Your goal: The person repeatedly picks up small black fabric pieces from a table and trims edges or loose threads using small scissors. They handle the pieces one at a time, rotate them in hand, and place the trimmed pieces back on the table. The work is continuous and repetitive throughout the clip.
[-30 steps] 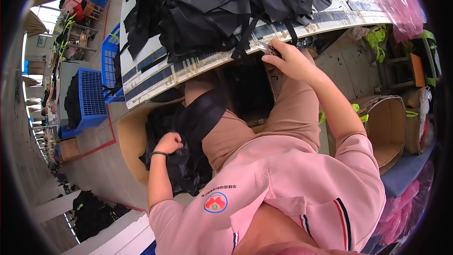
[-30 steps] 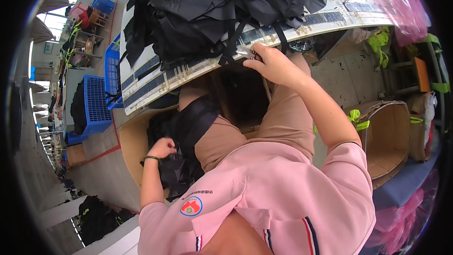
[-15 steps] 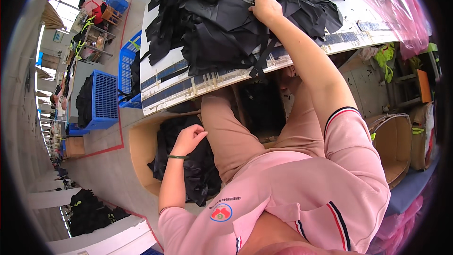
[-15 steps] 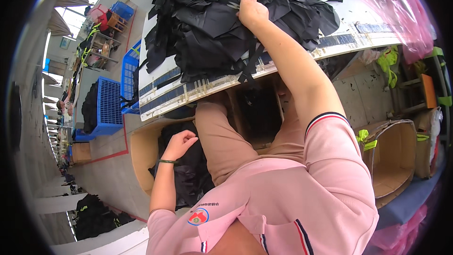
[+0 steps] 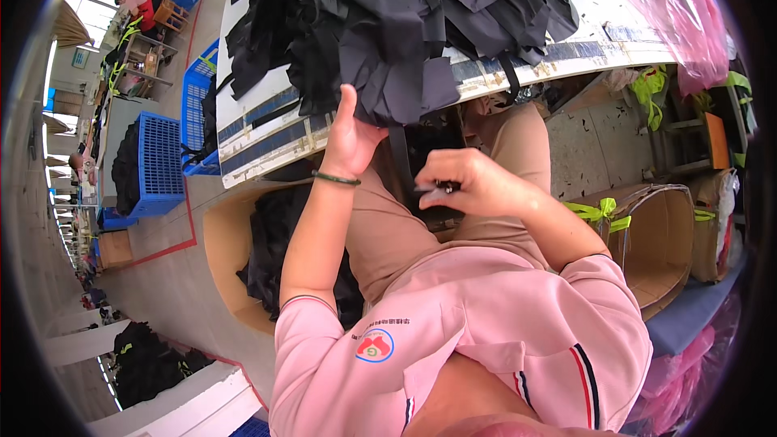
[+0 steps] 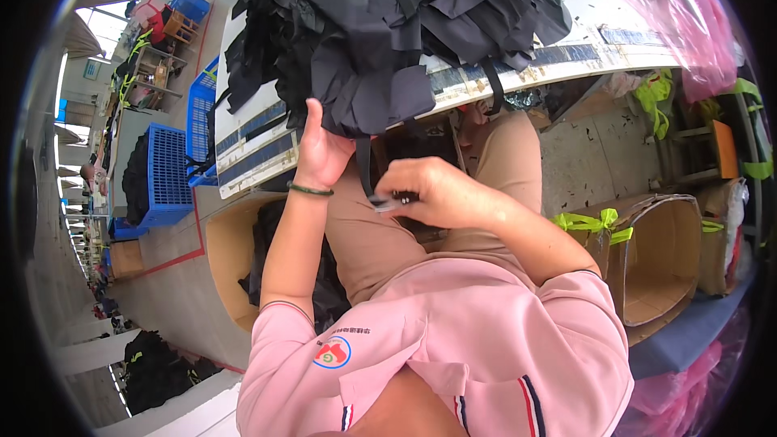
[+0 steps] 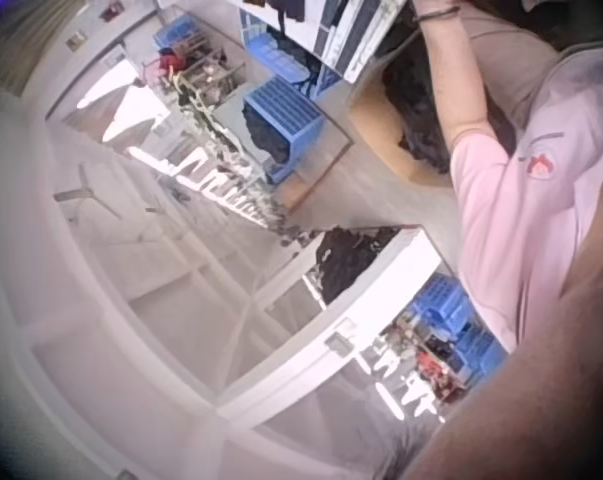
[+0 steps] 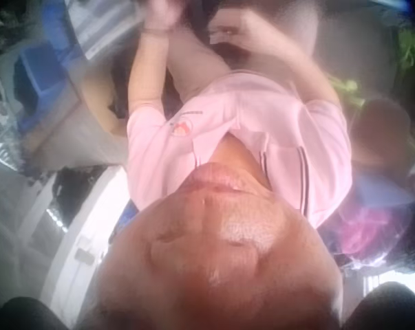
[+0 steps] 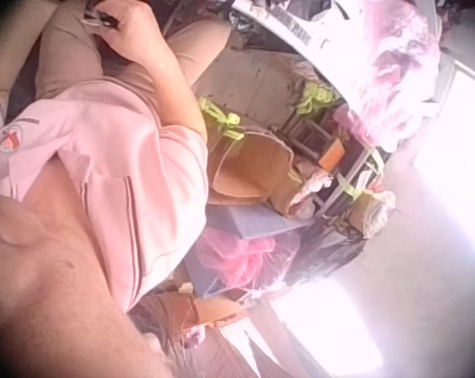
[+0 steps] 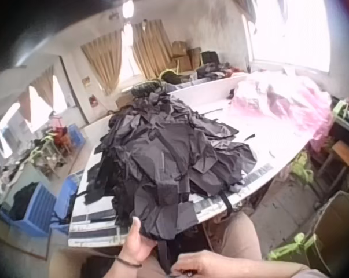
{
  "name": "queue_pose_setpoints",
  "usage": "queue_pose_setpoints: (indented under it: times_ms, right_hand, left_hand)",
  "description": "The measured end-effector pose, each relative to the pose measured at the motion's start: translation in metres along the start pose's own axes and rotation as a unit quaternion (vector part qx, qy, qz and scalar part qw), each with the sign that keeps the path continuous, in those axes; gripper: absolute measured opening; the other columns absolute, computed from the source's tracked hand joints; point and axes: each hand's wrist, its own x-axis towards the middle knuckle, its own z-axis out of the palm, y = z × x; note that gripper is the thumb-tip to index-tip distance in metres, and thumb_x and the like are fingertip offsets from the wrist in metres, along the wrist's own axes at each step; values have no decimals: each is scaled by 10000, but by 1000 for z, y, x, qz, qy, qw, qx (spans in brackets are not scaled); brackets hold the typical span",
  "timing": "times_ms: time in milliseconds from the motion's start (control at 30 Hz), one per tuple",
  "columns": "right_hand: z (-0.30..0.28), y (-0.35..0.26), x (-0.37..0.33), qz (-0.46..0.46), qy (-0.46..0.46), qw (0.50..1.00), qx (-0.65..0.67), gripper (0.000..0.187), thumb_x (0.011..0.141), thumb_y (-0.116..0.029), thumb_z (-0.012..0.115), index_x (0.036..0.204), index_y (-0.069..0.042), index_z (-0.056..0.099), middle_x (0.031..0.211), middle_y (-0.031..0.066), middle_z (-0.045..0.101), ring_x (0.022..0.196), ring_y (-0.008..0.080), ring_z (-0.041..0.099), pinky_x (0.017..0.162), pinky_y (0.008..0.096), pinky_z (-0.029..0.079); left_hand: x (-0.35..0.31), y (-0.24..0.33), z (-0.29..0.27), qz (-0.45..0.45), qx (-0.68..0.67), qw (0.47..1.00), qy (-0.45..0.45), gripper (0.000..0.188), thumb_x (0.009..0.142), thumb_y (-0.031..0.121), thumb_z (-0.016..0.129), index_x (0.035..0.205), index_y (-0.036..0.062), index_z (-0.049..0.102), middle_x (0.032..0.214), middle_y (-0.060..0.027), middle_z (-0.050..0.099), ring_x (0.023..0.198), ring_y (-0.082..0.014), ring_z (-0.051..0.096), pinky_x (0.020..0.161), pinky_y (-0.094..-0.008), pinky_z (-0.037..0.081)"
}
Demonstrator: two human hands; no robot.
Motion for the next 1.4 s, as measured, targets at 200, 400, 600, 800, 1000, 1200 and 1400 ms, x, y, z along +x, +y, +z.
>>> queue_pose_setpoints:
  times_ms: [200,400,600,800,1000,1200,1400]
  right_hand:
    - [22,24,-41,90,-19,995,50,210,793,-133,723,911,12,627,812,112,617,714,224,599,659,332,470]
    - [8,57,-29,302,205,779,510,249,981,-307,458,963,-82,563,821,63,626,405,42,287,374,218,245]
    - [9,73,-1,192,193,785,556,122,924,-166,532,811,-120,535,650,-33,475,440,41,305,400,203,212]
    - [-12,70,9,127,327,799,488,113,898,-58,520,816,-98,586,626,-35,536,434,32,379,395,200,239]
    - [-67,50,14,40,394,850,348,110,882,-46,550,936,-8,638,831,29,654,700,75,605,617,219,493]
    - [-64,32,22,-22,326,914,241,123,879,-45,554,948,11,640,848,-9,638,759,40,559,670,208,469]
    - [-65,7,25,-74,287,891,345,101,872,-30,551,904,-11,645,829,-15,630,750,42,555,647,206,461]
  left_hand:
    - [5,-30,14,60,39,996,61,403,924,162,589,1276,-4,487,1244,-107,575,1142,-250,557,1005,-416,422]
    - [-32,-37,31,167,76,983,-9,482,883,28,583,1344,41,444,1327,-91,509,1218,-245,494,1048,-430,377]
    - [-65,-39,6,221,68,968,-98,484,796,-92,619,1263,-20,516,1339,-150,509,1224,-286,498,1064,-452,360]
    - [-87,-32,-3,249,120,956,-99,416,792,-88,606,1205,-43,573,1353,-173,491,1247,-309,477,1076,-435,337]
    - [-107,-33,-3,254,708,613,-241,223,646,-66,606,820,49,683,1296,-146,543,1332,-391,345,1119,-517,196]
    - [-111,-26,-26,65,791,574,-199,477,723,3,639,1188,105,610,1479,-132,349,1406,-341,234,1130,-541,127]
    - [-103,28,-17,108,753,648,15,385,800,156,692,1168,73,613,1372,-153,480,1297,-318,416,1078,-452,295]
